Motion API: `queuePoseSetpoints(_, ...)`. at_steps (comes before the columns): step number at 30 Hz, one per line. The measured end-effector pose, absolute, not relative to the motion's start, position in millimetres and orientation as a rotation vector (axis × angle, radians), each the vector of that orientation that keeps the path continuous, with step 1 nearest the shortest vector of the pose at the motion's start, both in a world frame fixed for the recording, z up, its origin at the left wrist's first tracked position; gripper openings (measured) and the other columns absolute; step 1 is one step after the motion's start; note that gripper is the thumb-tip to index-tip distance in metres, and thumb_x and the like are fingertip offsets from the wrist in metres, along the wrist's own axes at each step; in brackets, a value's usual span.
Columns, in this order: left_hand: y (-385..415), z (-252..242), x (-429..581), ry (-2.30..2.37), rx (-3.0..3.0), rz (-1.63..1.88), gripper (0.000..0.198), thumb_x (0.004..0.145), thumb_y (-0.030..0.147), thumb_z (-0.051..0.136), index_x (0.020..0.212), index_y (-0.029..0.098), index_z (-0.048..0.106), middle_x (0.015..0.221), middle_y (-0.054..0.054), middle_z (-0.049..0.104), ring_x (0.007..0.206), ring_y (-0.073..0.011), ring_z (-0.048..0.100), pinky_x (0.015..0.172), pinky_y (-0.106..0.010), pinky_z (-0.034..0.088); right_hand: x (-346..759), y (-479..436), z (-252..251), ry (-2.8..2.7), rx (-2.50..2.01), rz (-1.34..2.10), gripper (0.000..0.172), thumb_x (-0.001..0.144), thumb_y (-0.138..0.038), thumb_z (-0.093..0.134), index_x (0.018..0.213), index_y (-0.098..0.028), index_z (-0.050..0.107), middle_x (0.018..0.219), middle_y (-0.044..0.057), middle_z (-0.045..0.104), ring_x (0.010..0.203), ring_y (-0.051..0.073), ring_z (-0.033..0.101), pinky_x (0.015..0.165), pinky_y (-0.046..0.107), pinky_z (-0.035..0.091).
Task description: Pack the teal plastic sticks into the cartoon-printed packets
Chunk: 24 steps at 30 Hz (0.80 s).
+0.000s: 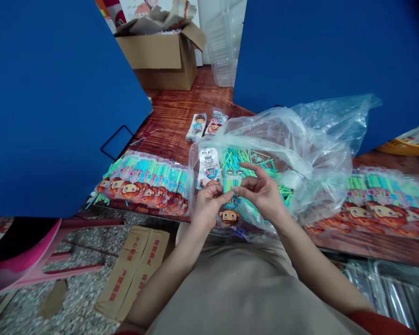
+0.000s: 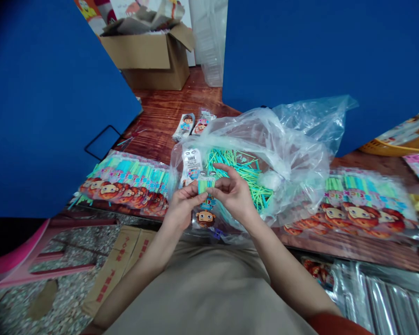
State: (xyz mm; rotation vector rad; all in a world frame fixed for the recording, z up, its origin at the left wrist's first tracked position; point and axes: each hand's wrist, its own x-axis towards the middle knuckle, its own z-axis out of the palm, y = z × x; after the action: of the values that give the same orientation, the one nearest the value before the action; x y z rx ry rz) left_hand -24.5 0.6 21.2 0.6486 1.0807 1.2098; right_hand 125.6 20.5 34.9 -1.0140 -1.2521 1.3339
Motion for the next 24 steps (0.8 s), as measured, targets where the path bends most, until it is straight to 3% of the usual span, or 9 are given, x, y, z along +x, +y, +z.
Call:
queuePoseSetpoints(11,1.9,26.5,-25.9,1.023,0.604,1.192,0.029,0.052,0.032,0.093,0.068,0.016,0.075,0.07,0.0,0.07,0.065,-0.0096,0.059,0.069,-0.023,0.047,129.7,21.3,37.2,-1.186,-1.024,1.32,0.057,0.07,-0.031,0.082,0.122,-0.027,0.059,0.078,-0.002,0.067,0.067,0.014,0.065,0.064,0.03,0.055)
queuePoseSetpoints(24,0.3,22.6,-26.9,1.063,0.657,1.175,0.03,0.052,0.033,0.093,0.065,0.015,0.073,0.066,0.0,0.066,0.064,-0.01,0.056,0.064,-0.023,0.044,124.9,20.9,36.9,-1.217,-1.005,1.279,0.055,0.071,-0.024,0.077,0.122,-0.028,0.057,0.073,-0.005,0.059,0.058,0.01,0.055,0.055,0.026,0.048)
